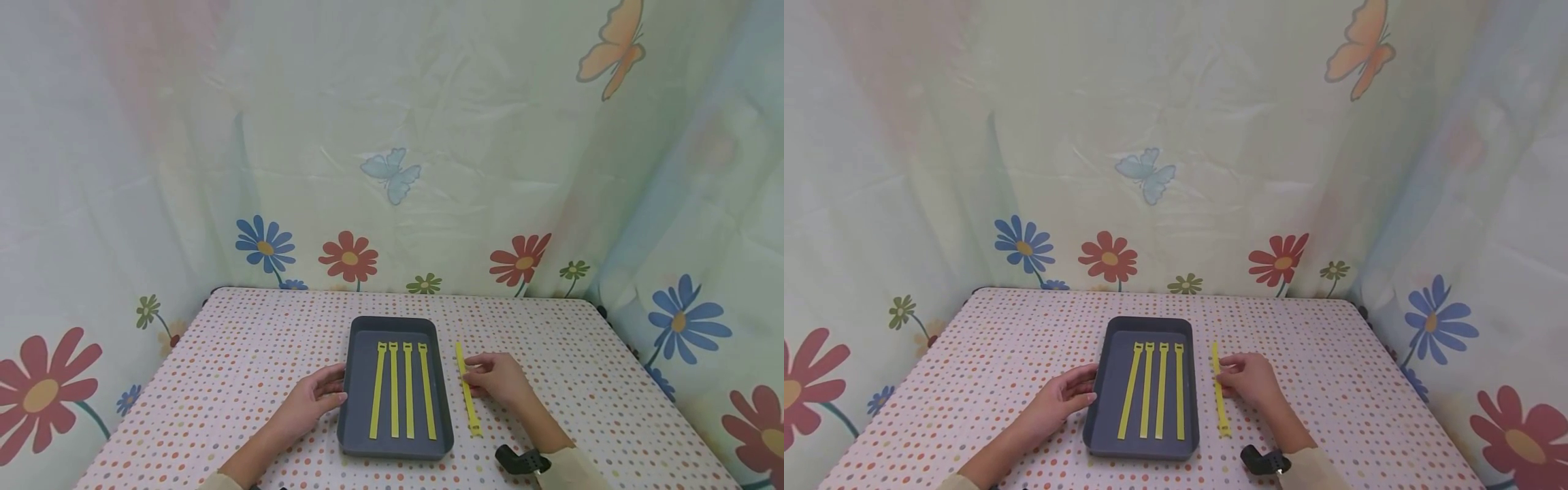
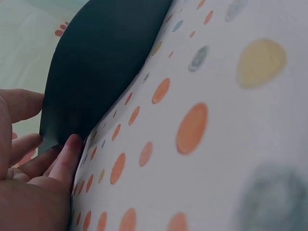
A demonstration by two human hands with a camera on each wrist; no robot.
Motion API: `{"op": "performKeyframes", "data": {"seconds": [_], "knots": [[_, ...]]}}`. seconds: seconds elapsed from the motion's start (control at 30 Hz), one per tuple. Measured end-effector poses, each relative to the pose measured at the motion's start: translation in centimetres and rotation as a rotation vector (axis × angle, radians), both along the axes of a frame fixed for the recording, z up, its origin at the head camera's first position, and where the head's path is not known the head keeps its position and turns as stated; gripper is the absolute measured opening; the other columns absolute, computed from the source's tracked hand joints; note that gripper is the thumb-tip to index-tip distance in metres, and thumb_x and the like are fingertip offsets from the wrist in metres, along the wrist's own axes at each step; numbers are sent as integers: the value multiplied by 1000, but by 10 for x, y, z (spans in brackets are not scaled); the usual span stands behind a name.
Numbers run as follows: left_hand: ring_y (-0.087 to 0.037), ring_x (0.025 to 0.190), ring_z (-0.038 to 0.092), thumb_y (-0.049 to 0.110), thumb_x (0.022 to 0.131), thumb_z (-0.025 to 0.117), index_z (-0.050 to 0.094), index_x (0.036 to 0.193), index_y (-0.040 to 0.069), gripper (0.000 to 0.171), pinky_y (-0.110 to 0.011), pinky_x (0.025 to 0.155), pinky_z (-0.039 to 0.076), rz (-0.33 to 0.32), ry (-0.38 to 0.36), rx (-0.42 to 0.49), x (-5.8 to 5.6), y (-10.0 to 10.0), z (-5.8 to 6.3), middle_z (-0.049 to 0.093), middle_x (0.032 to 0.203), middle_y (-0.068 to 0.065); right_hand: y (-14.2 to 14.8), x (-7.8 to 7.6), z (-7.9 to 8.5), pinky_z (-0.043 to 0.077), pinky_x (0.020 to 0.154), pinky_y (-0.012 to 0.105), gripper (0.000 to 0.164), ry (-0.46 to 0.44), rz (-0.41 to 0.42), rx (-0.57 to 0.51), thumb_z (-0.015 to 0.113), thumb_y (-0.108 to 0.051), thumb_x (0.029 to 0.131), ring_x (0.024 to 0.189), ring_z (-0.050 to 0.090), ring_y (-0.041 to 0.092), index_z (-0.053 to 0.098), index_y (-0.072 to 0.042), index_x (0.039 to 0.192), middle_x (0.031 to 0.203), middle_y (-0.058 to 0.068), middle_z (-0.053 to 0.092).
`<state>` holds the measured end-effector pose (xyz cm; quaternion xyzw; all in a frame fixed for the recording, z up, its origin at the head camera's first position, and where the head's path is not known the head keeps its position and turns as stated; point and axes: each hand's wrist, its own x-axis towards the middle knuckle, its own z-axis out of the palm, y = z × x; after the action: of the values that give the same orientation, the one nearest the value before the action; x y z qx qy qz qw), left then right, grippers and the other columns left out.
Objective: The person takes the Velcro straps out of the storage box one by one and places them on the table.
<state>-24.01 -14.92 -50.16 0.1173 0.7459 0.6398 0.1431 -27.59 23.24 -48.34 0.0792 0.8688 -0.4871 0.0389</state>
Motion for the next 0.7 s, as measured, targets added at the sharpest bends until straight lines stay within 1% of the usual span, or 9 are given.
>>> {"op": "performKeyframes", "data": {"seconds": [0.1, 0.27, 0.5, 0.7], "knots": [[-33, 139, 53, 20, 100, 68, 41, 155, 6, 63, -31, 106, 54, 2, 5, -4, 0, 0, -1, 51, 154, -17, -2, 0, 1, 62, 59, 30, 36, -8, -16, 35, 79, -3, 86, 65, 70, 14, 71, 4, 120, 89, 10, 74], [-31, 137, 55, 20, 99, 68, 42, 155, 7, 63, -30, 106, 54, 8, 8, -12, -1, 1, -2, 52, 153, -16, -5, -2, 3, 61, 56, 28, 35, -7, -16, 91, 77, -3, 85, 60, 69, 13, 71, 5, 119, 87, 11, 73], [-31, 138, 54, 21, 99, 68, 42, 155, 8, 63, -31, 107, 53, 7, -4, -4, 0, 1, -1, 52, 154, -15, -7, -2, 6, 60, 56, 28, 33, -52, -41, 92, 78, -3, 84, 60, 69, 13, 72, 4, 116, 87, 11, 73], [-31, 139, 54, 20, 100, 67, 42, 155, 8, 62, -32, 107, 53, 10, -7, -12, 0, 1, 1, 52, 154, -15, -7, -2, 8, 60, 56, 27, 29, -54, -35, 116, 78, -4, 85, 60, 69, 13, 73, 3, 113, 86, 11, 72]]}}
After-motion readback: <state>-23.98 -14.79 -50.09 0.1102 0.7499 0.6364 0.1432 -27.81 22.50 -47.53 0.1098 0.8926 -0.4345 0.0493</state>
